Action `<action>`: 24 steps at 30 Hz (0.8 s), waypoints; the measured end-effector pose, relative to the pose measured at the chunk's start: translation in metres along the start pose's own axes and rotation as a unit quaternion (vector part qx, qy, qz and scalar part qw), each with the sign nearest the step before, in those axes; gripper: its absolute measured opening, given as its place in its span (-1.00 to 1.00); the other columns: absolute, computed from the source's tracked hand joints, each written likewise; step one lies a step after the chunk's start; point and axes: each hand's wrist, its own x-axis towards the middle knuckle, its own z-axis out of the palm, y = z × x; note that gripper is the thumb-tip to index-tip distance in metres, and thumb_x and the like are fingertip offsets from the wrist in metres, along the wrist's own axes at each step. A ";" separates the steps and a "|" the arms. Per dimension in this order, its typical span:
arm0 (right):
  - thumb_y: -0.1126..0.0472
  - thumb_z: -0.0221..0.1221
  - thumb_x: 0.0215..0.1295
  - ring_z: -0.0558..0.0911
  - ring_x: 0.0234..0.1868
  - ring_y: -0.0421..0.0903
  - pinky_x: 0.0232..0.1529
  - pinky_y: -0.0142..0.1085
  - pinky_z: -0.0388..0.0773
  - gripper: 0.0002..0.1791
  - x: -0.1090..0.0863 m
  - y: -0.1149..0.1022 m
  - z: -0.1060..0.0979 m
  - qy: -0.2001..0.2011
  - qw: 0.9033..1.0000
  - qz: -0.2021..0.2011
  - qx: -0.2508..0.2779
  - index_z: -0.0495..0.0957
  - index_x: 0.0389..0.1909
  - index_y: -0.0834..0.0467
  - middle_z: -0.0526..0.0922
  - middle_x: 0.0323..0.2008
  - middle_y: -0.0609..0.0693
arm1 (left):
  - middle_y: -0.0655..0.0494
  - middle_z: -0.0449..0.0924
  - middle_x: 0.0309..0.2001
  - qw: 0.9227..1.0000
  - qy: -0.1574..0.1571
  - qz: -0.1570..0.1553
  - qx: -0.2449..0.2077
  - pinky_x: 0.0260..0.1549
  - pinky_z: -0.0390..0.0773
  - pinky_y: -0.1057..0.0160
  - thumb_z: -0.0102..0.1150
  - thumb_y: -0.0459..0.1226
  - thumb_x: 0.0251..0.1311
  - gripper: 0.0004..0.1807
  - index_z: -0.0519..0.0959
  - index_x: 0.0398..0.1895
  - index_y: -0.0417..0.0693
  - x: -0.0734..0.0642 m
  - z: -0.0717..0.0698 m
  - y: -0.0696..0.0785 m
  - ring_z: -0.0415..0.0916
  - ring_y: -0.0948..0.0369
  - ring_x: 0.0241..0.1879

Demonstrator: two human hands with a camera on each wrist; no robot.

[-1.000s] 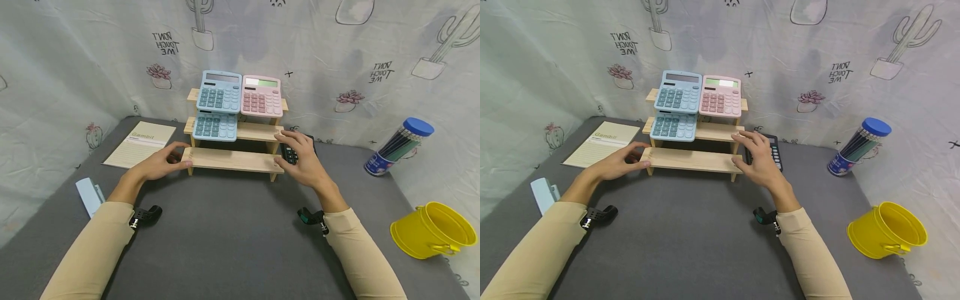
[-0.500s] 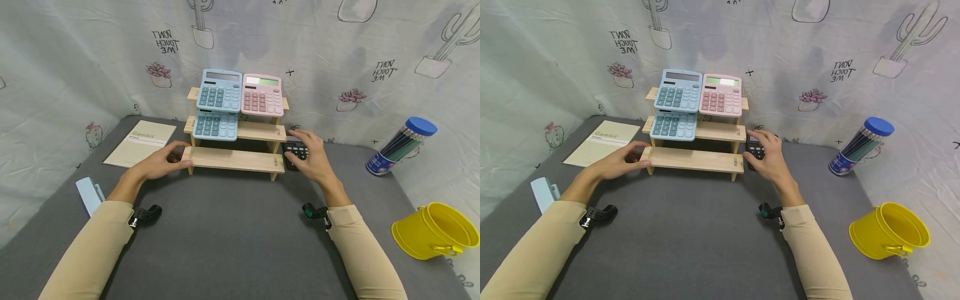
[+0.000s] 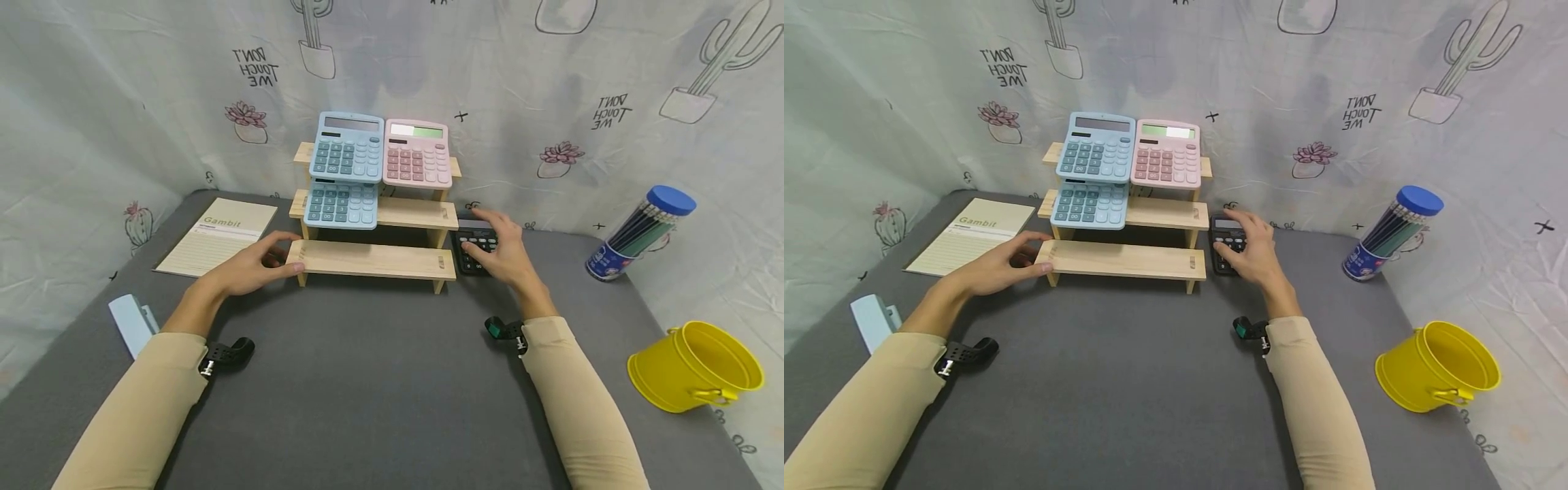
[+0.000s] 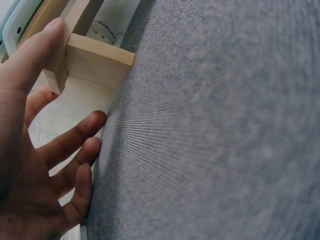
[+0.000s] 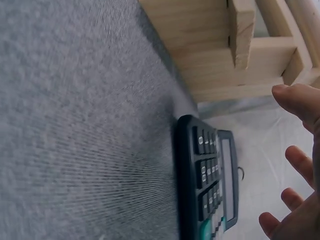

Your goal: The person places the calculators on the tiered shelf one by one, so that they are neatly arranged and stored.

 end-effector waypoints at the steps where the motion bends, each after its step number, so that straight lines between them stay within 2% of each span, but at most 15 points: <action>1: 0.21 0.38 0.27 0.30 0.42 0.29 0.41 0.27 -0.06 -0.26 0.000 0.001 0.001 -0.006 1.000 0.009 -0.001 0.36 0.45 0.22 0.38 0.40 0.29 | -0.23 0.43 0.31 1.000 0.000 -0.001 0.001 0.12 0.45 -0.22 0.19 0.24 0.35 -0.20 0.15 0.54 0.30 0.000 0.000 0.000 0.45 -0.16 0.25; 7: 0.08 0.35 0.33 0.12 0.46 0.39 0.32 0.43 0.00 -0.21 0.002 0.006 0.010 -0.050 0.995 0.083 -0.014 0.27 0.53 0.08 0.23 0.48 0.29 | -0.23 0.42 0.31 1.000 0.000 -0.004 0.007 0.11 0.45 -0.21 0.17 0.26 0.34 -0.20 0.14 0.54 0.30 -0.002 0.000 -0.003 0.44 -0.16 0.24; 12: 0.01 0.33 0.35 -0.01 0.51 0.44 0.28 0.55 -0.06 -0.16 0.003 0.010 0.017 -0.081 0.988 0.133 -0.020 0.19 0.58 -0.01 0.16 0.53 0.24 | -0.23 0.42 0.31 1.000 -0.003 -0.007 0.012 0.12 0.44 -0.23 0.17 0.28 0.34 -0.19 0.14 0.53 0.30 -0.001 -0.001 -0.004 0.44 -0.17 0.24; 24: -0.07 0.39 0.28 -0.32 0.56 0.46 0.30 0.53 -0.16 -0.03 0.005 0.013 0.021 -0.100 0.975 0.190 -0.063 0.11 0.62 -0.07 -0.18 0.64 0.20 | -0.25 0.43 0.31 1.000 -0.004 0.000 0.012 0.10 0.46 -0.22 0.17 0.27 0.34 -0.19 0.14 0.54 0.28 0.004 -0.001 0.000 0.45 -0.18 0.24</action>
